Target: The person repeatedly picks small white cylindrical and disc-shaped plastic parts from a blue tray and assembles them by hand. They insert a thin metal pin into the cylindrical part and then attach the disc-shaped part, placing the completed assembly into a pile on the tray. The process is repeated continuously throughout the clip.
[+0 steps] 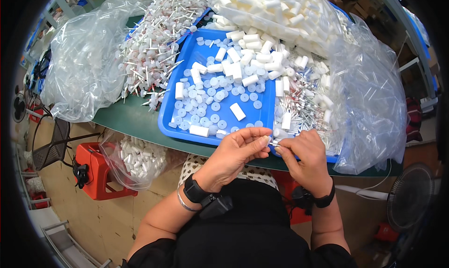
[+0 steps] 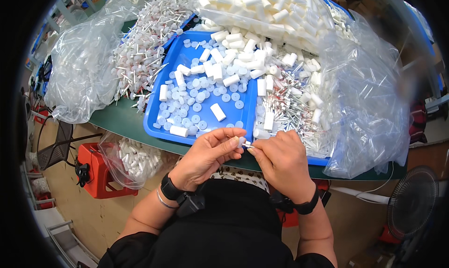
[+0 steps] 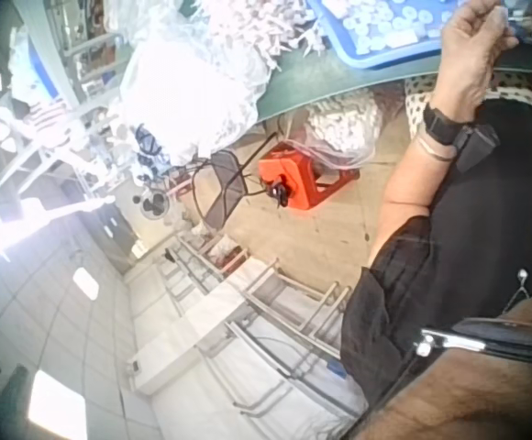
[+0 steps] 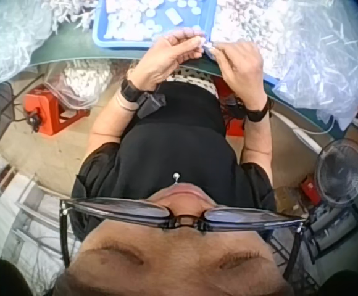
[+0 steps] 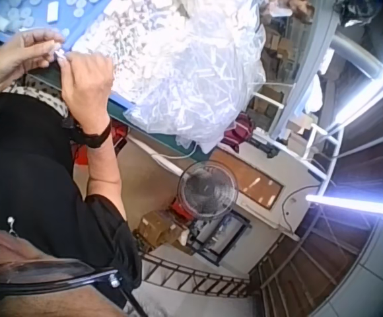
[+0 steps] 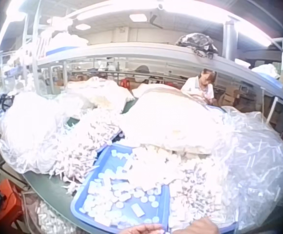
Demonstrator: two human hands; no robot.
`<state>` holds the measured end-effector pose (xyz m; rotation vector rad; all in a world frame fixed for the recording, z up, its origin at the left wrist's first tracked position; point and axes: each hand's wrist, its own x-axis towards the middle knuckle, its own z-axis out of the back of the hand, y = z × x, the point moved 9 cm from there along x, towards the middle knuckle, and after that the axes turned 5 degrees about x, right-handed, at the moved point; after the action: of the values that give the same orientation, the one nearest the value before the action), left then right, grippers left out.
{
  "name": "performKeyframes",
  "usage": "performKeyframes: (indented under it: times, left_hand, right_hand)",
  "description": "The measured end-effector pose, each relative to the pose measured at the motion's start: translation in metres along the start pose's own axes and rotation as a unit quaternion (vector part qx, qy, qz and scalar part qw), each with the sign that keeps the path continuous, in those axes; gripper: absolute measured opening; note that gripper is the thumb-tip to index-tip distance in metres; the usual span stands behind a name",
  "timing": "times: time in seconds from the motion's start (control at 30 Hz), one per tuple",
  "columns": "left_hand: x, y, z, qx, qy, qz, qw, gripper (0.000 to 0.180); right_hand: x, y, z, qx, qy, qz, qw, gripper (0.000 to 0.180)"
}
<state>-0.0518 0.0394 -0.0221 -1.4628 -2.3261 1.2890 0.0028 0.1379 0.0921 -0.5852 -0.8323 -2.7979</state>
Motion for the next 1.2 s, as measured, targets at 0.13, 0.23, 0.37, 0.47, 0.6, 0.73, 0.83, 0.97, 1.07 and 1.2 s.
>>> performKeyframes:
  times: [0.13,0.23,0.37,0.47,0.6,0.73,0.83,0.97,1.07,1.2]
  left_hand:
    - [0.002,0.021,-0.001,-0.086,0.028,0.041,0.995,0.032]
    - [0.003,0.030,-0.008,-0.144,0.033,0.049,0.988,0.033]
    - [0.004,0.034,-0.010,-0.159,0.042,0.054,0.985,0.034]
    - [0.004,0.026,-0.013,-0.149,0.030,0.052,0.987,0.032]
    - [-0.001,0.004,-0.004,-0.050,-0.022,-0.022,0.998,0.032]
    - [0.001,-0.006,0.010,-0.064,-0.042,-0.040,0.996,0.030]
    - [0.002,-0.010,0.004,-0.059,-0.051,-0.035,0.996,0.029]
    - [0.004,-0.009,-0.002,-0.059,-0.042,-0.025,0.997,0.029]
    - [0.005,-0.011,-0.007,-0.058,-0.042,-0.016,0.997,0.029]
    - [0.009,-0.014,-0.010,-0.064,-0.045,-0.009,0.997,0.029]
  right_hand:
    - [-0.006,-0.004,-0.005,0.024,-0.030,-0.041,0.998,0.008]
    - [-0.008,0.005,-0.006,-0.004,-0.073,-0.026,0.997,0.008]
    - [-0.013,-0.009,-0.012,0.078,-0.074,-0.081,0.991,0.006]
    - [-0.013,-0.014,-0.014,0.109,-0.051,-0.102,0.987,0.007]
    - [-0.016,-0.023,-0.002,0.125,-0.036,-0.111,0.985,0.010]
    - [-0.042,-0.079,0.045,-0.094,-0.048,-0.178,0.978,0.009]
    - [-0.052,-0.088,0.039,-0.175,0.023,-0.151,0.973,0.005]
    - [-0.052,-0.093,0.022,-0.242,0.080,-0.138,0.957,0.002]
    - [-0.050,-0.097,0.014,-0.280,0.106,-0.124,0.946,0.004]
    - [-0.045,-0.097,0.021,-0.260,0.110,-0.109,0.953,0.003]
